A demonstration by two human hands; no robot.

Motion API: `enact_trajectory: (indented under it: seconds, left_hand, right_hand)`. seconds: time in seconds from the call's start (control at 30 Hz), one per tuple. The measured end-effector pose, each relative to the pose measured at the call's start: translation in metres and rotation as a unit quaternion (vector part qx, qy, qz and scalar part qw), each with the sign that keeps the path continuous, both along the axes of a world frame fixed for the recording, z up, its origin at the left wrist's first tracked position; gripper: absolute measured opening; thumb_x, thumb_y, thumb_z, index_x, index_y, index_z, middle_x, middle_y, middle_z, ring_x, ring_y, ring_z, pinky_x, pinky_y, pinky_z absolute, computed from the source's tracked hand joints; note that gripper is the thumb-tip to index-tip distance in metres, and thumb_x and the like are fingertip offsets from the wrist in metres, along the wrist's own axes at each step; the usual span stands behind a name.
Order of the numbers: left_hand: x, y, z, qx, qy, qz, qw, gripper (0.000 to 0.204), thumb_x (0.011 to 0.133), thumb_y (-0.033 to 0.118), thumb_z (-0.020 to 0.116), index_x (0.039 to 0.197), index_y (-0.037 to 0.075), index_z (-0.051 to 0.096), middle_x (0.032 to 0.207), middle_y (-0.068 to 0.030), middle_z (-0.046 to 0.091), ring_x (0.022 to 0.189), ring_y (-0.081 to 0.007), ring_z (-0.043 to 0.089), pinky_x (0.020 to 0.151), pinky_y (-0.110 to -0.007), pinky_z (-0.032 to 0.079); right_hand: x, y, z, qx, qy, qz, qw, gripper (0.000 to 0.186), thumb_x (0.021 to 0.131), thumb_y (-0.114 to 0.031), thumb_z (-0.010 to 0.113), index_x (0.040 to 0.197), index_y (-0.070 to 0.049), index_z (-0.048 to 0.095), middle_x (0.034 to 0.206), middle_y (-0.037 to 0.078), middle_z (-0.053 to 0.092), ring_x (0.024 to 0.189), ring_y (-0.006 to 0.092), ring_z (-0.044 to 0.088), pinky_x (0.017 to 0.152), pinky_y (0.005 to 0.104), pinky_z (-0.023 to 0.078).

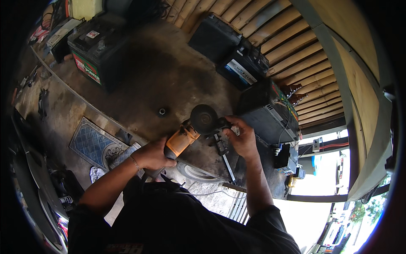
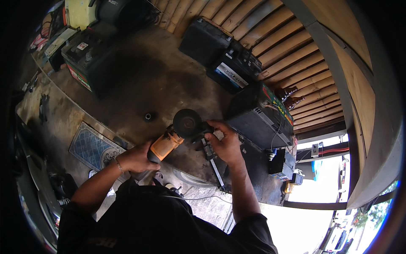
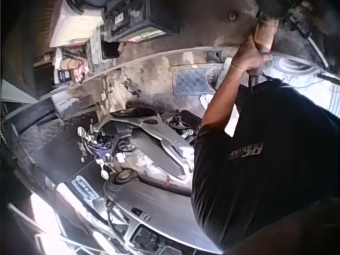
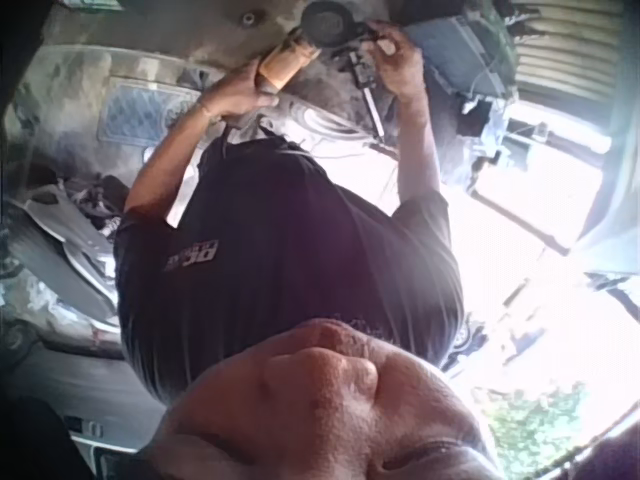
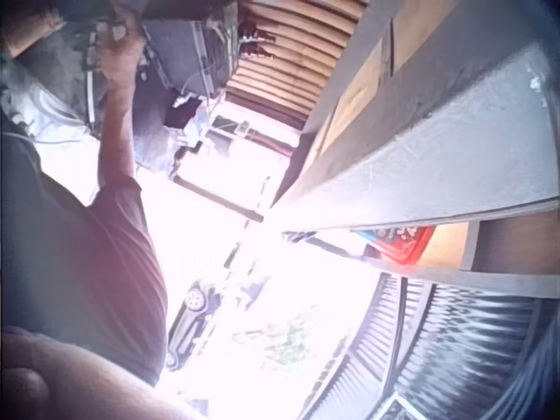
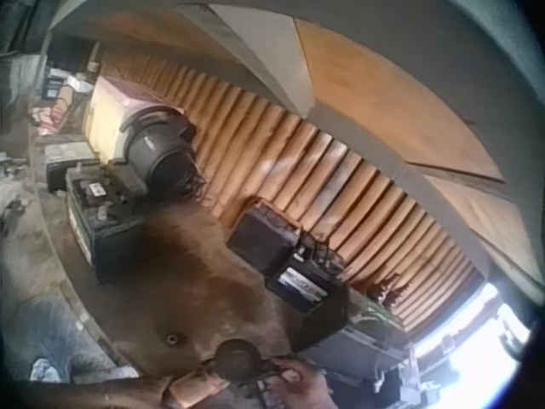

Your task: The person uses an angle grinder to smooth the edges of small cylindrical metal parts. They repeatedly hold each part against the spinning disc, rotate it to grind different sides, and inspect the result before continuing.

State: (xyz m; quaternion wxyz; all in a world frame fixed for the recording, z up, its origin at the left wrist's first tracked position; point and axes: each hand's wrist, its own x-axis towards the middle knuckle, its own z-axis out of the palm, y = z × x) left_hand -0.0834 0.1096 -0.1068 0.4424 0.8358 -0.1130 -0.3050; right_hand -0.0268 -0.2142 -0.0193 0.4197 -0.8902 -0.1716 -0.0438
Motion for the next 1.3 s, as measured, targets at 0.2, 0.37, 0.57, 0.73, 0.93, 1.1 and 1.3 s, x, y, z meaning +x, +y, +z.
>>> enact_trajectory:
  seconds: [0.2,0.37,0.57,0.73,0.93,1.1,1.3]
  left_hand:
    - [0.003,0.0,-0.01,-0.004,-0.004,-0.022,1.0,0.107,0.079,0.047,0.085,0.155,-0.008,0.034,0.146,-0.0334,0.056,0.137,-0.0411,0.058,0.116,-0.042,0.046]
    - [0.004,-0.001,-0.018,0.006,-0.006,-0.036,0.999,0.118,0.08,0.053,0.084,0.159,-0.012,0.026,0.152,-0.0353,0.05,0.143,-0.0406,0.052,0.119,-0.04,0.042]
    - [0.004,0.0,-0.005,0.016,0.024,-0.016,0.999,0.117,0.08,0.054,0.084,0.16,-0.01,0.027,0.152,-0.0345,0.05,0.143,-0.0407,0.052,0.119,-0.041,0.043]
    - [0.004,-0.001,-0.001,0.017,0.018,-0.019,1.0,0.115,0.08,0.053,0.085,0.159,-0.009,0.028,0.149,-0.034,0.053,0.14,-0.0411,0.055,0.117,-0.043,0.045]
    - [0.004,-0.001,-0.008,0.004,0.003,-0.023,1.0,0.113,0.08,0.051,0.085,0.159,-0.008,0.03,0.147,-0.0335,0.055,0.138,-0.0414,0.057,0.115,-0.043,0.046]
    - [0.005,0.0,-0.005,-0.005,0.015,-0.028,0.999,0.108,0.08,0.05,0.085,0.156,-0.006,0.034,0.145,-0.0321,0.058,0.136,-0.0416,0.058,0.114,-0.043,0.047]
    - [0.005,-0.001,-0.006,-0.005,0.0,-0.024,1.0,0.105,0.08,0.05,0.085,0.154,-0.005,0.037,0.143,-0.0319,0.059,0.136,-0.0416,0.059,0.114,-0.043,0.047]
  right_hand:
    - [0.007,-0.001,0.003,-0.063,-0.011,0.007,0.998,0.045,0.079,-0.004,0.089,0.122,-0.007,0.075,0.117,0.009,0.076,0.101,0.0175,0.071,0.086,0.0317,0.054]
    - [0.014,-0.007,-0.007,-0.027,0.004,-0.008,1.0,0.042,0.081,-0.003,0.088,0.121,-0.006,0.075,0.114,0.009,0.076,0.101,0.0163,0.072,0.085,0.0306,0.055]
    - [0.011,-0.013,-0.007,0.177,0.123,0.013,0.976,0.039,0.099,-0.005,0.072,0.137,-0.009,0.064,0.122,0.012,0.072,0.104,0.0201,0.072,0.087,0.0324,0.056]
    - [0.001,-0.016,0.004,0.438,0.263,0.047,0.858,0.045,0.108,-0.026,0.062,0.15,-0.013,0.051,0.129,0.017,0.068,0.106,0.0283,0.071,0.087,0.0358,0.057]
    - [-0.012,-0.017,0.021,0.521,0.313,0.052,0.793,0.051,0.107,-0.024,0.065,0.152,-0.007,0.048,0.132,0.015,0.067,0.106,0.026,0.071,0.087,0.0382,0.056]
    - [-0.019,-0.019,0.021,0.466,0.273,0.028,0.841,0.055,0.102,-0.018,0.072,0.15,-0.005,0.05,0.13,0.014,0.067,0.104,0.0221,0.072,0.086,0.0345,0.056]
    - [-0.015,-0.01,0.007,0.218,0.143,-0.047,0.964,0.057,0.091,0.001,0.081,0.142,0.0,0.056,0.119,0.012,0.072,0.096,0.0133,0.07,0.077,0.0247,0.054]
